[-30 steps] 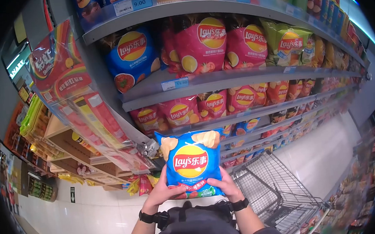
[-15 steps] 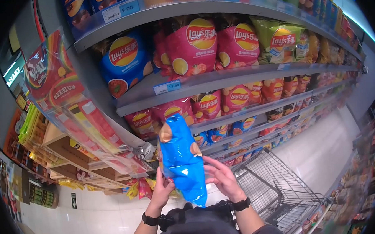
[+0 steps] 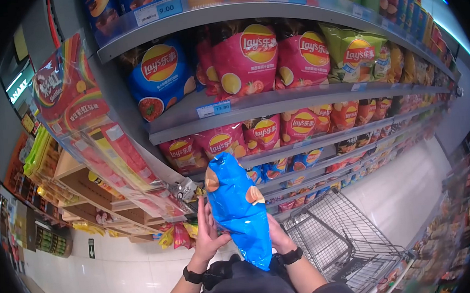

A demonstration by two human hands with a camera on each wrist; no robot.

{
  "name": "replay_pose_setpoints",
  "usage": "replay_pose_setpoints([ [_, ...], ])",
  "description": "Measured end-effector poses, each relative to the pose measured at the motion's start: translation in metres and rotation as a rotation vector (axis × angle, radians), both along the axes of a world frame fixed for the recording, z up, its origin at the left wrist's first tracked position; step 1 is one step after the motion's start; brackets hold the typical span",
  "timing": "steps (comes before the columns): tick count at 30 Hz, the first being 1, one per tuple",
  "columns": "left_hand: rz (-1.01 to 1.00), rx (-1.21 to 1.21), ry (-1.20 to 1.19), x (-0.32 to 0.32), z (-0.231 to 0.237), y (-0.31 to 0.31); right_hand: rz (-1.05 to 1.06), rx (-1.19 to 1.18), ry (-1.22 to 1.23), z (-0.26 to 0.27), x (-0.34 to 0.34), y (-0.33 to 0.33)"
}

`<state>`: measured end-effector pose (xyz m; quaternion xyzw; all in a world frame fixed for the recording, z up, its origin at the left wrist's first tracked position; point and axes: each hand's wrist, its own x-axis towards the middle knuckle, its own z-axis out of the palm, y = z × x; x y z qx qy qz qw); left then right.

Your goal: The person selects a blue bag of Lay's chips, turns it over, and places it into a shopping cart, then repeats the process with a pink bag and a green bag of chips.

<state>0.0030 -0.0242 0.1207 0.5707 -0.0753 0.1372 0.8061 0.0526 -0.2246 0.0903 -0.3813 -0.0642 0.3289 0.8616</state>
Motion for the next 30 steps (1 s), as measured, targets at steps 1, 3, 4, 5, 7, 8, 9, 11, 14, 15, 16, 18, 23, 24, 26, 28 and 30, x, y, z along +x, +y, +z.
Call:
replay_pose_setpoints([
  [1, 0.001, 0.000, -0.001, -0.002, 0.005, 0.000, -0.037, 0.004, -0.066, 0.012, 0.001, 0.002],
  [3, -0.028, 0.081, 0.092, -0.006, 0.011, 0.004, -0.108, 0.008, -0.091, 0.000, 0.012, 0.006],
  [4, -0.028, 0.080, 0.092, -0.007, 0.010, 0.008, -0.180, 0.013, -0.115, -0.005, 0.016, 0.007],
  [5, -0.077, 0.009, 0.140, -0.008, 0.008, 0.011, -0.179, 0.011, -0.115, -0.005, 0.018, 0.008],
  [7, -0.120, -0.023, 0.165, -0.009, 0.000, 0.013, -0.336, -0.140, -0.249, -0.004, 0.020, 0.010],
  [8, -0.119, -0.025, 0.171, -0.010, 0.000, 0.013, -0.334, -0.143, -0.244, -0.004, 0.020, 0.009],
  [9, -0.156, -0.019, 0.208, -0.010, 0.001, 0.013, -0.368, -0.222, -0.282, -0.004, 0.021, 0.009],
  [11, -0.191, -0.011, 0.241, -0.007, 0.005, 0.013, -0.439, -0.342, -0.323, -0.003, 0.022, 0.009],
  [14, -0.237, 0.156, 0.305, -0.007, 0.014, 0.012, -0.494, -0.472, -0.498, 0.007, 0.017, 0.008],
  [15, -0.218, 0.104, 0.326, -0.006, 0.013, 0.012, -0.493, -0.472, -0.498, 0.010, 0.016, 0.007],
  [16, -0.218, 0.104, 0.327, -0.006, 0.014, 0.013, -0.479, -0.457, -0.486, 0.012, 0.015, 0.005],
  [18, -0.213, -0.063, 0.408, -0.006, 0.016, 0.019, -0.466, -0.443, -0.471, 0.011, 0.017, -0.003],
  [23, -0.175, -0.058, 0.336, -0.006, 0.025, 0.022, -0.268, -0.720, -0.701, 0.023, 0.030, -0.030],
  [24, -0.181, -0.066, 0.353, -0.006, 0.025, 0.022, -0.269, -0.717, -0.701, 0.020, 0.031, -0.033],
  [26, -0.185, -0.075, 0.370, -0.006, 0.023, 0.022, -0.204, -0.612, -0.682, 0.010, 0.035, -0.039],
  [28, -0.264, -0.152, 0.382, -0.007, 0.015, 0.023, -0.107, -0.454, -0.591, 0.007, 0.036, -0.041],
  [30, -0.299, -0.228, 0.405, -0.008, 0.012, 0.022, -0.011, -0.298, -0.497, 0.003, 0.034, -0.044],
])
